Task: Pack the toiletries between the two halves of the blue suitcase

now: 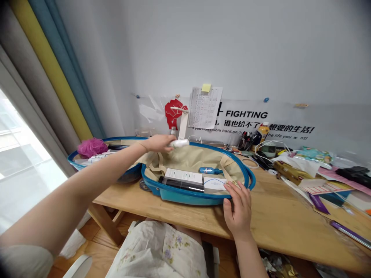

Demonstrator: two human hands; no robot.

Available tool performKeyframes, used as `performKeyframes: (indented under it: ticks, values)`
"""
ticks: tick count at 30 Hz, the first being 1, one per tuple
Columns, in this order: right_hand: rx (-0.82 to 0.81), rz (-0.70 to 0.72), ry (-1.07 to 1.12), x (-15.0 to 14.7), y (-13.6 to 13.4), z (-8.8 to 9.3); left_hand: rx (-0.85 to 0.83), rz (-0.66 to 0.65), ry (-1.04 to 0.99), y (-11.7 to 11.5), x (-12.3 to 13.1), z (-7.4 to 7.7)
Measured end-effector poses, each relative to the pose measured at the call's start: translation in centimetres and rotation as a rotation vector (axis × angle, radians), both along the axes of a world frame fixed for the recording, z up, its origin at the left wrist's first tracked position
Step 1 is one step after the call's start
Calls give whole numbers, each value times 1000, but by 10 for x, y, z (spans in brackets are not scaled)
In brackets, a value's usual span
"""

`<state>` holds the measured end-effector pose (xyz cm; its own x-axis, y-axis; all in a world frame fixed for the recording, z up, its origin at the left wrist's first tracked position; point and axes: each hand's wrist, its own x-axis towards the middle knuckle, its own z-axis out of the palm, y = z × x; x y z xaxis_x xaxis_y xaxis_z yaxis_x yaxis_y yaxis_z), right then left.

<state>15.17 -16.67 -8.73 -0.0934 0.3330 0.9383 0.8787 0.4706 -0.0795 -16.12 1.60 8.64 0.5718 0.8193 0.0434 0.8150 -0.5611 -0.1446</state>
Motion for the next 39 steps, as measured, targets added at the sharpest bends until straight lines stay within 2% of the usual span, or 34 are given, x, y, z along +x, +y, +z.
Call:
performKeyframes:
  ticks: [2,4,9,15,24,28,32,35,37,39]
  values:
    - [7,-1,-10,1,0,-1,-80,-70,23,-3,27,-14]
    - [5,-3,-15,2,1,-2,-157,-101,57,-3,44,-29]
    - [-16,-18,-8,1,0,-1,-288,-97,124,3,50,-54]
    - [-5,-7,-4,0,0,0,-351,-82,140,9,46,-66]
    - [1,4,4,0,0,-1,-377,-23,105,12,49,-73]
    - [-13,-10,2,1,1,-1,-365,-12,41,9,47,-68]
    - [-7,-4,11,2,2,-3,-225,-7,-118,14,30,-44]
    - [-4,1,8,2,3,-4,-77,64,-210,23,-6,-21]
    - [-2,1,14,2,3,-4,-19,147,-213,28,-44,-12]
    - [2,8,23,1,3,-3,5,253,-179,30,-90,-9]
